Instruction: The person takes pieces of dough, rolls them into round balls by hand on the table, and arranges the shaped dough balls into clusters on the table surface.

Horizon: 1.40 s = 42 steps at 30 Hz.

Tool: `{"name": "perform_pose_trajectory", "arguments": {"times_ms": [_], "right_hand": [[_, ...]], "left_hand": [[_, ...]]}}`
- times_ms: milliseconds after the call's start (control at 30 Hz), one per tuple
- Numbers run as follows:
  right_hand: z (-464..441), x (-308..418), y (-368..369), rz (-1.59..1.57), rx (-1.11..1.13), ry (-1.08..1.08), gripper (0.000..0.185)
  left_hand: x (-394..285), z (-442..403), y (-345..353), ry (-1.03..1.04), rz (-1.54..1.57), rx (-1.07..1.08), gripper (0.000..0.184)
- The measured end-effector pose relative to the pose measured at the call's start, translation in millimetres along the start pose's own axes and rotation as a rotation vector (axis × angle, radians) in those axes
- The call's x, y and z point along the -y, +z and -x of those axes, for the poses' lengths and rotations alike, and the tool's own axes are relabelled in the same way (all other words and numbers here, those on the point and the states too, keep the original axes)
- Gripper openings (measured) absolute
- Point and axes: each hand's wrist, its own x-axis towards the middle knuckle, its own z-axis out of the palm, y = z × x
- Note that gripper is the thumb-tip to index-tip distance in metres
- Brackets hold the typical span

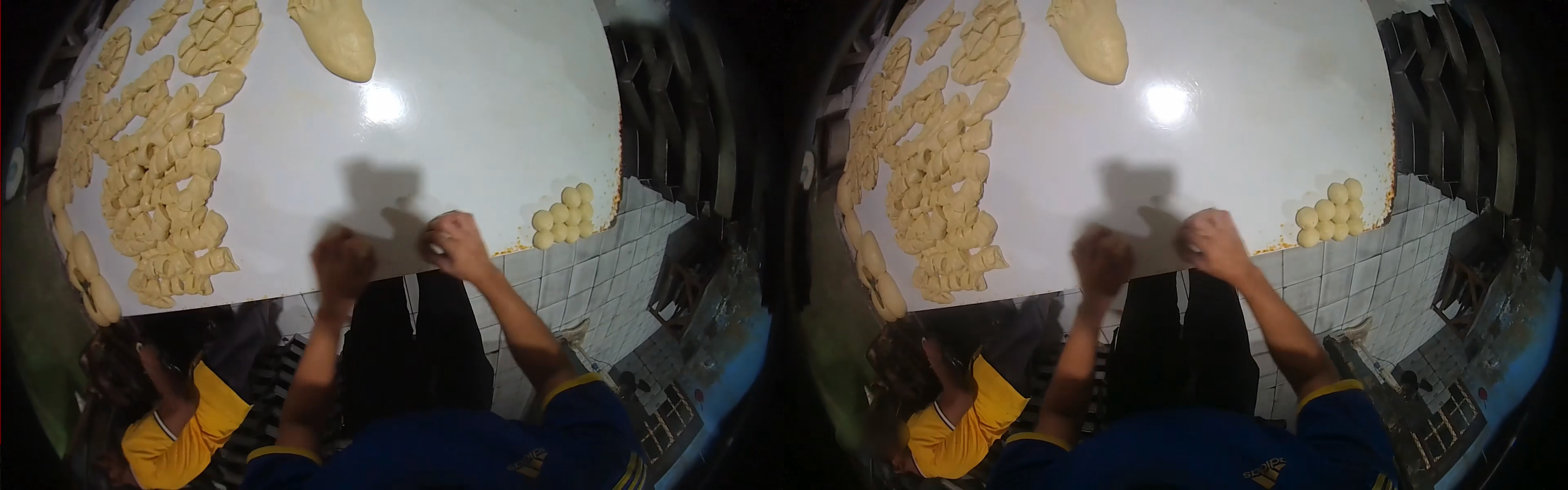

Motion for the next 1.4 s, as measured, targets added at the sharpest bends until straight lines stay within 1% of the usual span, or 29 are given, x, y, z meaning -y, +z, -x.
{"name": "perform_pose_trajectory", "arguments": {"times_ms": [33,67,100,133,167,200,267,300,333,367,400,467,533,567,600,667,700,767,833,867,933,967,1067,1133,1200,1267,1300,1333,1400], "right_hand": [[2,-27,-12,0.044,-0.021,0.013,0.024],[-1,-46,-16,0.083,-0.038,0.032,0.022],[-22,-46,-21,0.162,-0.155,0.08,0.021],[-55,-42,-22,0.246,-0.276,0.118,0.021],[-79,-41,-8,0.241,-0.344,0.118,0.021],[-97,-26,1,0.156,-0.313,0.127,0.02],[-88,-3,45,0.011,-0.378,0.131,0.021],[-72,11,42,0.011,-0.378,0.132,0.021],[-49,27,35,-0.045,-0.251,0.097,0.022],[-36,30,26,-0.099,-0.126,0.057,0.023],[-25,14,16,-0.099,-0.123,0.057,0.023],[1,-25,1,0.059,-0.126,0.003,0.025],[-38,-35,-16,0.27,-0.181,0.081,0.023],[-65,-36,-5,0.28,-0.302,0.072,0.026],[-81,-23,11,0.282,-0.298,0.072,0.026],[-98,0,35,0.093,-0.222,0.138,0.022],[-89,7,35,0.095,-0.224,0.132,0.022],[-46,28,37,-0.026,-0.071,0.121,0.021],[-11,2,16,0.018,-0.057,0.054,0.022],[2,-10,2,0.062,-0.044,-0.013,0.023],[-20,-41,-20,0.238,-0.09,0.064,0.024],[-50,-38,-20,0.313,-0.234,0.06,0.026],[-102,-18,25,0.151,-0.308,0.128,0.023],[-86,13,43,0.064,-0.262,0.152,0.02],[-42,22,41,0.016,-0.188,0.159,0.018],[-4,9,16,-0.033,-0.141,0.09,0.02],[-1,-11,0,0.054,-0.123,0.125,0.022],[-7,-31,-9,0.136,-0.099,0.159,0.024],[-59,-35,-13,0.265,-0.281,0.122,0.025]], "left_hand": [[18,0,-7,-0.094,-0.004,-0.029,0.046],[22,-23,-31,-0.223,-0.083,0.072,0.042],[32,-47,-25,-0.247,-0.17,-0.014,0.04],[32,-79,-11,-0.244,-0.167,-0.013,0.04],[22,-112,4,-0.147,-0.077,-0.098,0.04],[5,-123,13,-0.057,0.014,-0.169,0.04],[-39,-115,19,-0.159,0.059,-0.03,0.031],[-48,-90,21,-0.161,0.081,0.016,0.033],[-47,-59,15,-0.163,0.082,0.019,0.033],[-40,-29,6,-0.053,0.058,-0.018,0.036],[-26,-10,2,0.057,0.034,-0.054,0.039],[28,9,-13,-0.193,0.102,0.036,0.041],[35,-51,-31,-0.234,-0.16,-0.034,0.034],[35,-85,-15,-0.132,-0.094,-0.112,0.03],[22,-106,-1,-0.034,-0.029,-0.185,0.027],[-35,-124,5,-0.176,0.027,-0.021,0.019],[-38,-98,27,-0.142,-0.001,-0.066,0.022],[-42,-38,20,-0.06,0.012,-0.065,0.024],[-30,-19,3,0.026,0.03,-0.067,0.027],[-5,-18,-13,-0.073,0.012,-0.002,0.029],[29,-38,-27,-0.164,-0.112,0.01,0.028],[29,-65,-20,-0.142,-0.106,-0.028,0.026],[-19,-125,1,-0.124,0.077,-0.054,0.02],[-46,-98,18,-0.146,0.051,-0.01,0.02],[-59,-45,21,-0.049,0.104,-0.079,0.023],[-21,-14,0,-0.004,0.009,-0.054,0.023],[-3,-7,-8,0.038,-0.085,-0.025,0.023],[5,-18,-11,0.033,-0.085,-0.022,0.023],[19,-72,-14,-0.121,-0.099,-0.025,0.027]]}}
